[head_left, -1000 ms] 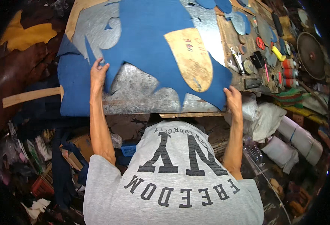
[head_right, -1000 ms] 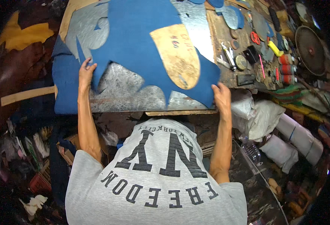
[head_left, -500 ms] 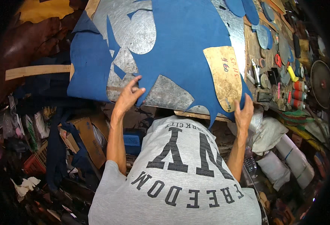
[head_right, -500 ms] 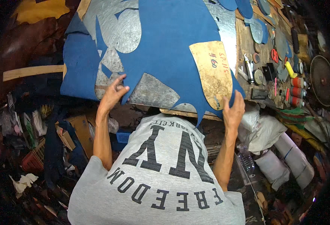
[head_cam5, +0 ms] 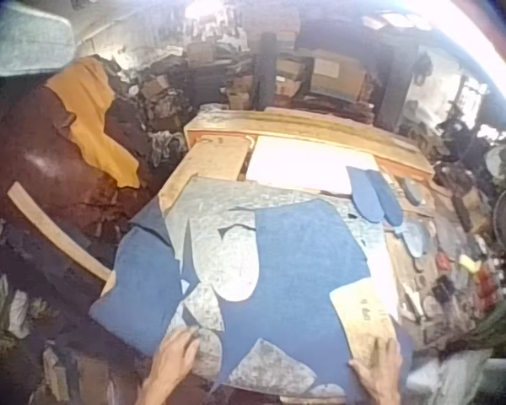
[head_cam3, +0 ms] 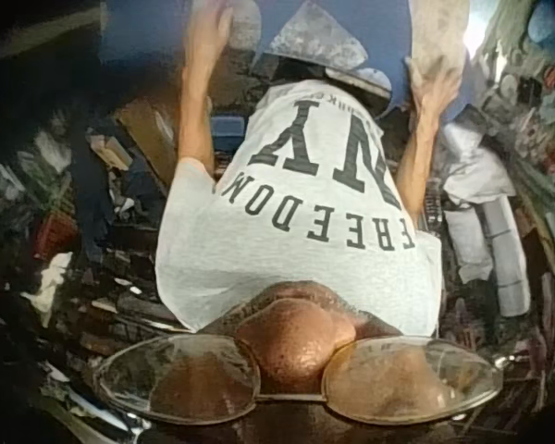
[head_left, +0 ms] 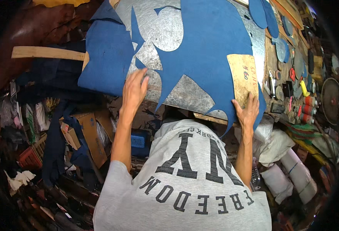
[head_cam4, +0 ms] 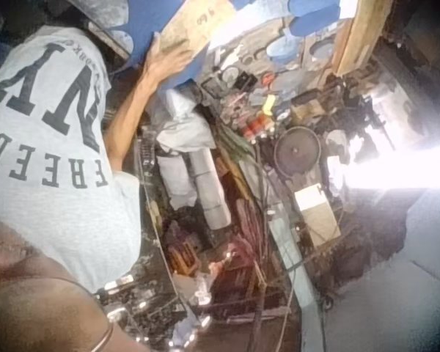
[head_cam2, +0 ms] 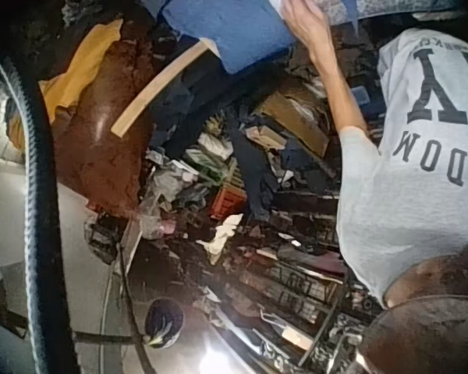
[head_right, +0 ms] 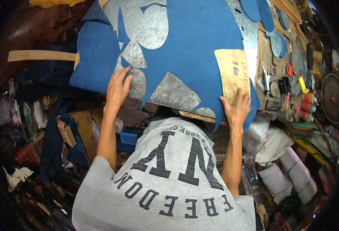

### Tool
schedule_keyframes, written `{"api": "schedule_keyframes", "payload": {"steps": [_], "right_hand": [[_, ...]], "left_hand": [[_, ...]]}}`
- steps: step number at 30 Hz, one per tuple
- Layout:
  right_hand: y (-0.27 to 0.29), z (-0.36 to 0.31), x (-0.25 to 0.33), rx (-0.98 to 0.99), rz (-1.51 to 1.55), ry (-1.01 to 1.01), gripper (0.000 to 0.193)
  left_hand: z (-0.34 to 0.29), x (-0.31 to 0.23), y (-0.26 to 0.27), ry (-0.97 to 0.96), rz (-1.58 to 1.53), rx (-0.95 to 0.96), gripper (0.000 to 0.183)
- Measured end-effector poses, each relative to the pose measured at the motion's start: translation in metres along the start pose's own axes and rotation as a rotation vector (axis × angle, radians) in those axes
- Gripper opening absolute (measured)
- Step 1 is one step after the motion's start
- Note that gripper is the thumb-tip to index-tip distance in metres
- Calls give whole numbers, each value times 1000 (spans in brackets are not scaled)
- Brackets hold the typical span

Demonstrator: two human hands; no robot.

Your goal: The person traces patterns onto blue leather using templates, cuts out leather pieces using a utility knife, and stacks the cut pieces together by hand.

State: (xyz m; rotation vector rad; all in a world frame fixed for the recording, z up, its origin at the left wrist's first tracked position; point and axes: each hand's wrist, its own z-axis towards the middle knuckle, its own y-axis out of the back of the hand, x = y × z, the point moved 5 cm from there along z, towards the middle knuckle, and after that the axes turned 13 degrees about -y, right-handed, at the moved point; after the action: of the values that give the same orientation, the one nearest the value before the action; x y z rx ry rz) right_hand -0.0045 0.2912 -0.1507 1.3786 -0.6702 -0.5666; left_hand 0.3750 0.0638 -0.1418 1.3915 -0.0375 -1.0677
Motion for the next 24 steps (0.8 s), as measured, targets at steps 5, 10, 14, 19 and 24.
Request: {"api": "schedule_keyframes", "payload": {"steps": [5,10,14,19,24], "right_hand": [[-5,27,32,-141,83,128,62],[-16,60,11,15,268,-5,49],[-19,131,-76,-147,53,-157,35],[-50,182,-130,-36,-80,-153,37],[-55,194,-133,97,29,-134,48]], "left_hand": [[36,9,-52,-193,185,190,50],[35,-2,-82,-256,296,320,61],[44,-5,-98,-172,386,277,61],[46,-9,-116,-36,478,238,62],[41,-5,-114,6,502,212,62]]}}
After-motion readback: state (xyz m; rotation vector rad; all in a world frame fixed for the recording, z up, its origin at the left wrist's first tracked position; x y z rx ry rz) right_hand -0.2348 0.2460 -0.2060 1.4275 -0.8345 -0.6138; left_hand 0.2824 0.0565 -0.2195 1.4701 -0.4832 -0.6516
